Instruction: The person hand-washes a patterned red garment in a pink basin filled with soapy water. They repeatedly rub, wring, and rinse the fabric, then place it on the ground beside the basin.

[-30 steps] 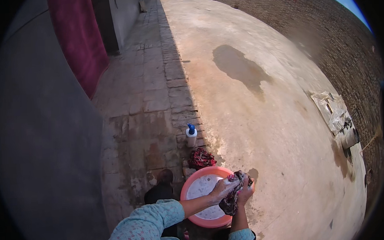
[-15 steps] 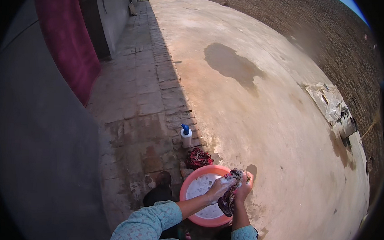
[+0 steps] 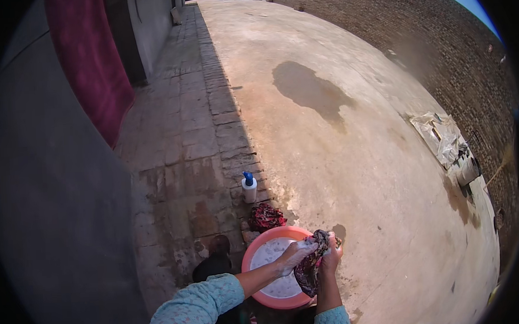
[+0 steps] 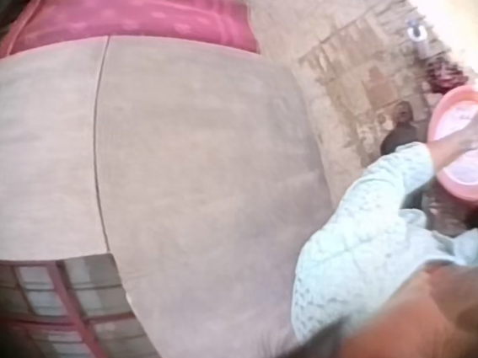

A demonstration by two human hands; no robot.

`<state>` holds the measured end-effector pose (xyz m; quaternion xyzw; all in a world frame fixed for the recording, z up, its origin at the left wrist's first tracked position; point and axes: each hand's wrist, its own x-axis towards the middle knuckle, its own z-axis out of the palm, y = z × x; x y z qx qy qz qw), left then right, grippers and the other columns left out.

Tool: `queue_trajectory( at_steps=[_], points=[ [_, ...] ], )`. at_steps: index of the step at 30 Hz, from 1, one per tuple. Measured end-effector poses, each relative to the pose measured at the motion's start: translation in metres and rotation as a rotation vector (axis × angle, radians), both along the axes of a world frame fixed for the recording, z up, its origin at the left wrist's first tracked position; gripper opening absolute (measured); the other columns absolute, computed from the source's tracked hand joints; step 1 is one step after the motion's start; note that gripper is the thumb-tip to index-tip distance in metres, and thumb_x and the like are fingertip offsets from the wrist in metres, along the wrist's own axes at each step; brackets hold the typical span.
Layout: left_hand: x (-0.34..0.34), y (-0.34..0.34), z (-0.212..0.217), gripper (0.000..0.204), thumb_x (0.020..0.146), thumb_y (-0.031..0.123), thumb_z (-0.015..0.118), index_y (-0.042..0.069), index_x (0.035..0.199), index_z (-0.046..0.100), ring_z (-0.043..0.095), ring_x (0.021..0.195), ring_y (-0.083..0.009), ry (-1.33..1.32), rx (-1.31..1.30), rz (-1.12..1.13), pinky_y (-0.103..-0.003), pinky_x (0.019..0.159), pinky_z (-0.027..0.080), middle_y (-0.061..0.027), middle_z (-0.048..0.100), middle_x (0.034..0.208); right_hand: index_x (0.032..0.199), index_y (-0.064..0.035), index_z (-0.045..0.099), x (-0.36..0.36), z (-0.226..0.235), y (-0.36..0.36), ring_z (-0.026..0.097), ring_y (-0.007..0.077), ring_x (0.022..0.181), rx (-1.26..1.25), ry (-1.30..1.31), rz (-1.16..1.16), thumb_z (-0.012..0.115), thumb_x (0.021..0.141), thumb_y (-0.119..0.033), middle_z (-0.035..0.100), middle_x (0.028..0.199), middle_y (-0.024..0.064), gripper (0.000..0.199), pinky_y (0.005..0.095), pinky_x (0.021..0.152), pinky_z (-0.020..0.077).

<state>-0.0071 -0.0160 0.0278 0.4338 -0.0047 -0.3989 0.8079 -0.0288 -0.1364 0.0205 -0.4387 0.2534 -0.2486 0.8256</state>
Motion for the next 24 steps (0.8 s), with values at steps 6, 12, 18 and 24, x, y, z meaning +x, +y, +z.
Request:
queue_trajectory(
  at_steps=[6,12,18,24],
  points=[
    [0.005,0.007,0.009,0.048,0.09,0.042,0.052,0.006,0.122,0.05,0.057,0.106,-0.0173,0.147,0.077,-0.059,-0.033,0.088,0.048,-0.0064,0.059,0.113,0.077,-0.0053,0.044,-0.002,0.006,-0.017,0.062,0.02,0.07,-0.108,-0.134,-0.083,0.055,0.076,0.0,0.059,0.08,0.01,0.013,0.0317,0.065,0.0539],
    [0.003,0.003,-0.013,0.055,0.086,0.062,0.044,0.016,0.113,0.056,0.06,0.097,-0.0256,0.513,-0.311,-0.033,-0.043,0.086,0.048,-0.0065,0.062,0.108,0.076,-0.0065,0.049,-0.021,0.028,0.03,0.057,0.0175,0.071,0.179,-0.26,0.279,0.06,0.067,-0.004,0.058,0.078,0.0075,0.014,0.0307,0.068,0.0489],
    [0.011,0.011,-0.043,0.022,0.092,0.023,0.044,0.007,0.101,0.056,0.058,0.084,-0.0146,0.526,-0.833,-0.198,-0.029,0.077,0.05,-0.0046,0.06,0.095,0.082,-0.0048,0.053,-0.035,0.052,0.059,0.055,0.0213,0.066,-1.026,-0.304,0.373,0.065,0.064,-0.002,0.055,0.075,0.0084,0.022,0.03,0.066,0.0446],
    [0.006,0.0,-0.017,0.025,0.094,0.024,0.047,0.007,0.108,0.057,0.061,0.086,-0.0118,0.214,-0.242,0.071,-0.026,0.073,0.051,-0.0036,0.062,0.1,0.094,-0.0016,0.057,-0.01,0.039,0.013,0.054,0.0218,0.089,-0.931,0.04,0.028,0.053,0.072,-0.008,0.055,0.089,0.0101,0.024,0.0323,0.082,0.0428]
  ],
)
